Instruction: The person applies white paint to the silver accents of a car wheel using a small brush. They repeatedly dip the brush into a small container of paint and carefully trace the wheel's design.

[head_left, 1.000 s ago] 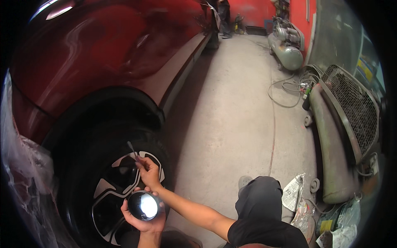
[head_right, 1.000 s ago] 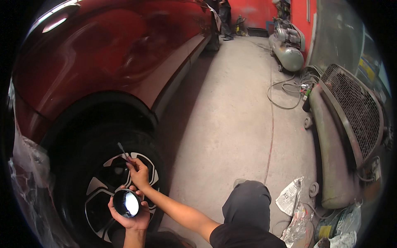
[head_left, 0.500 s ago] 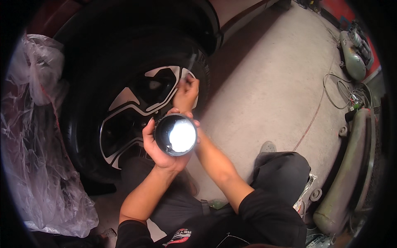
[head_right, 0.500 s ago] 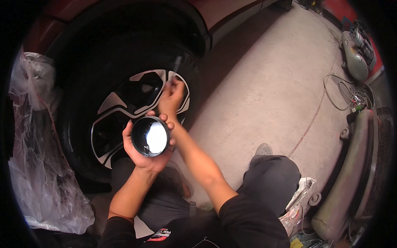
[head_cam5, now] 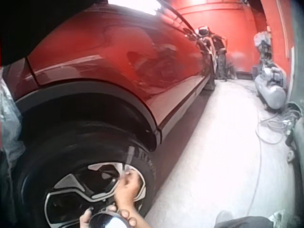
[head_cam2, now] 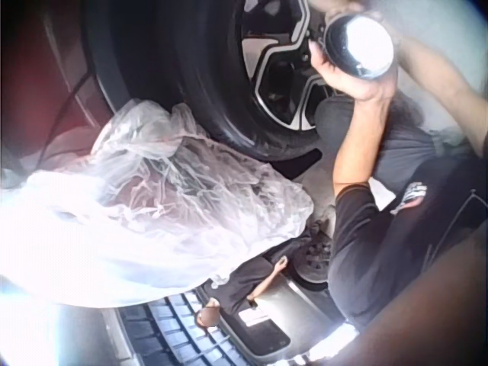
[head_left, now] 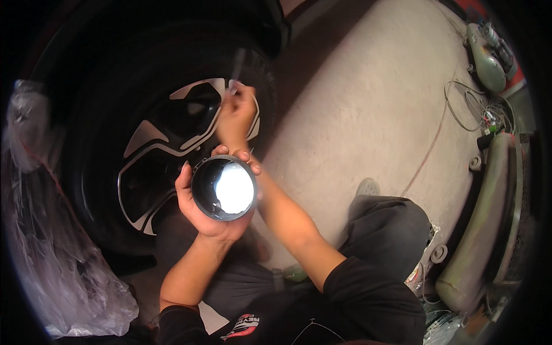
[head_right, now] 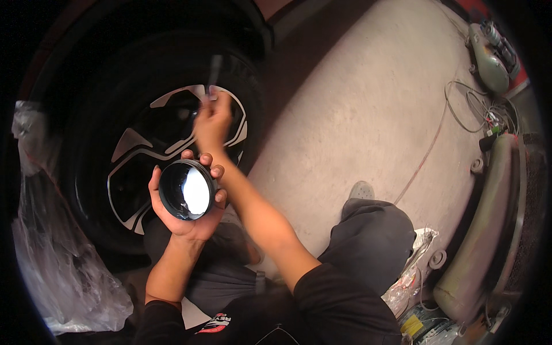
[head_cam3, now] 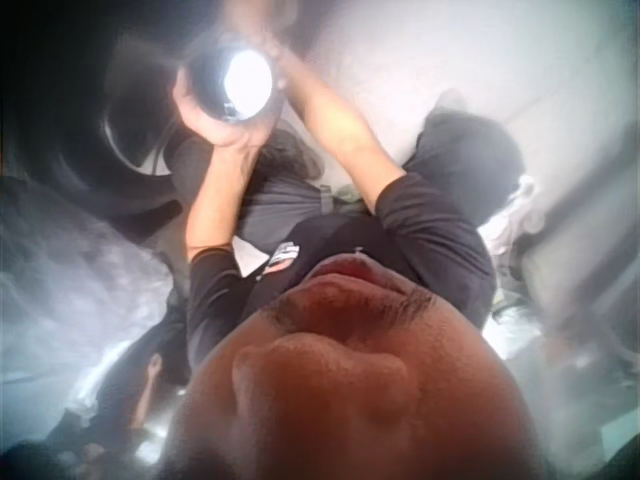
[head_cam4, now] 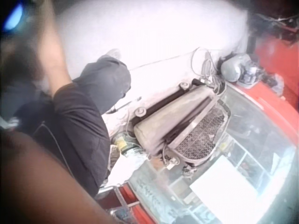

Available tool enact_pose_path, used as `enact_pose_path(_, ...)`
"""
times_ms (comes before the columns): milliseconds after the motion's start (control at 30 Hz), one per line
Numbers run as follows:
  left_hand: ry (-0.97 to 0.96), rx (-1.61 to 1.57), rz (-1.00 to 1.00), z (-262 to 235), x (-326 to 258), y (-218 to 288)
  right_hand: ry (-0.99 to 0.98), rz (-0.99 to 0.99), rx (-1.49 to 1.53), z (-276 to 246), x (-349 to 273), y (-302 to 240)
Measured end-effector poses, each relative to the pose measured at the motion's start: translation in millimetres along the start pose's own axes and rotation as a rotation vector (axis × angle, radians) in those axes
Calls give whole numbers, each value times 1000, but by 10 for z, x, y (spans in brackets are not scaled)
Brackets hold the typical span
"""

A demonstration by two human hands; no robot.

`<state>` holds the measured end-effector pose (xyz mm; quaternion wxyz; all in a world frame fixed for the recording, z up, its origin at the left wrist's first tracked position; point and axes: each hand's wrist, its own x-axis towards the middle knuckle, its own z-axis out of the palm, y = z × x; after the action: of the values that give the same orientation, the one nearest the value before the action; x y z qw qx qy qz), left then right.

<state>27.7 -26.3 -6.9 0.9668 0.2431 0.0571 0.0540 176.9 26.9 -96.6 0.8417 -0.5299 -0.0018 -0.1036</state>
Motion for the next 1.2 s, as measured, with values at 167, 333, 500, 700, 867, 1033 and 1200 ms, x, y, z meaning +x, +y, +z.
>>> enact_pose_path(167, -64, -42, -42, 143, 112, -118, -308, -349, 101, 249, -521, -658)
enact_pose_path(333, -57, 25, -58, 53, 25, -40, -106, 49, -63, -140, 172, -193)
enact_pose_path(500, -29, -13, -78, 33, 50, -85, 27, -4, -154, -245, 284, -49)
enact_pose_path(700, -47, -96, -161, 149, 13, -251, -224, -44, 29, 106, -499, -574)
enact_pose_path(867, -81, 52, -181, 151, 80, -343, -167, -112, 4, 68, -287, -497)
enact_pose_path(1033, 74, 37, -152, -11, 118, -319, -112, -5, 104, 149, -344, -384)
enact_pose_path(1200, -26, 51, -134, 39, 48, -271, -168, -184, 131, 239, -511, -533)
